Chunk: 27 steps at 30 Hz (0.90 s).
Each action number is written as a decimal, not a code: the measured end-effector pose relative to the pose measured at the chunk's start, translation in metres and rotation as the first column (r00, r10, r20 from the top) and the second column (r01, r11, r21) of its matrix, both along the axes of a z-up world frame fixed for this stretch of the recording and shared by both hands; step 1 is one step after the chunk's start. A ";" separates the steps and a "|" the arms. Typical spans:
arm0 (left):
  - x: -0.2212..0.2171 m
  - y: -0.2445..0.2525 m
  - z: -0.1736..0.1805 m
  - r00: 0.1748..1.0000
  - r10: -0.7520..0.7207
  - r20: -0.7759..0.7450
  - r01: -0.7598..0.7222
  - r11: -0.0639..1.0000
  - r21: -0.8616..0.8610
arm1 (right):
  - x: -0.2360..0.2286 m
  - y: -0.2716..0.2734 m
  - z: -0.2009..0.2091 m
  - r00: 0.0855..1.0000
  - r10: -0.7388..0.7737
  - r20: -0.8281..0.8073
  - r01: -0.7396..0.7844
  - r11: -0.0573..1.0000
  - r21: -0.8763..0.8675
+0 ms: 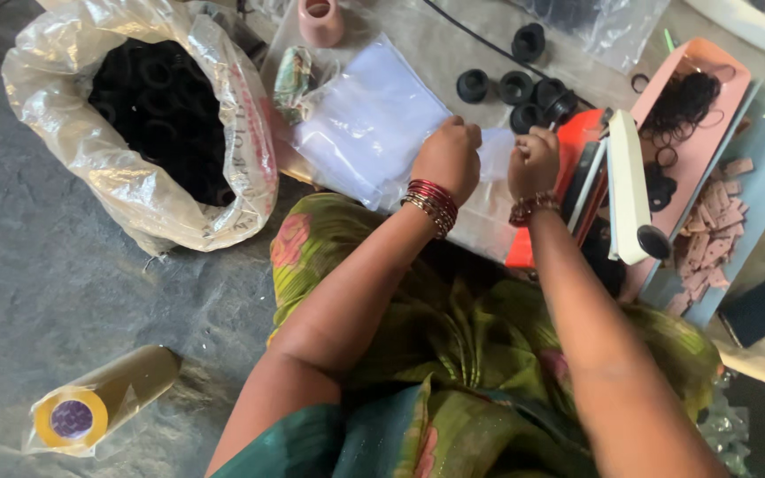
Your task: The person sits on the floor and repeatedly places black hair accessories into small clear plastic bags. They then use a handheld heat sealer to seal each bag and set it aside. The process is repeated for multiple units.
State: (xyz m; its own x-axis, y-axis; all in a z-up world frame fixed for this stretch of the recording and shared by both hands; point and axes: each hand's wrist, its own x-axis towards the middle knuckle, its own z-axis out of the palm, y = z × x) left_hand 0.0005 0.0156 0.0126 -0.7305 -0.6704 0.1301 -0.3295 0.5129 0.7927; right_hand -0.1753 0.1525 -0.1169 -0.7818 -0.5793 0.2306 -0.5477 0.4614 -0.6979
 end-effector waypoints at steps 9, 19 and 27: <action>-0.003 -0.007 -0.008 0.995 -0.047 0.087 0.049 0.999 -0.023 | -0.048 -0.011 -0.035 0.988 0.055 -0.144 -0.022 0.975 0.219; -0.005 0.017 -0.013 0.979 -0.176 0.103 0.178 0.984 -0.018 | 0.086 0.063 0.158 0.591 0.485 0.644 0.129 0.731 -0.670; -0.007 0.032 -0.013 0.940 -0.314 0.131 0.326 0.941 -0.089 | 0.102 0.079 0.128 0.950 0.302 0.082 -0.307 0.949 0.064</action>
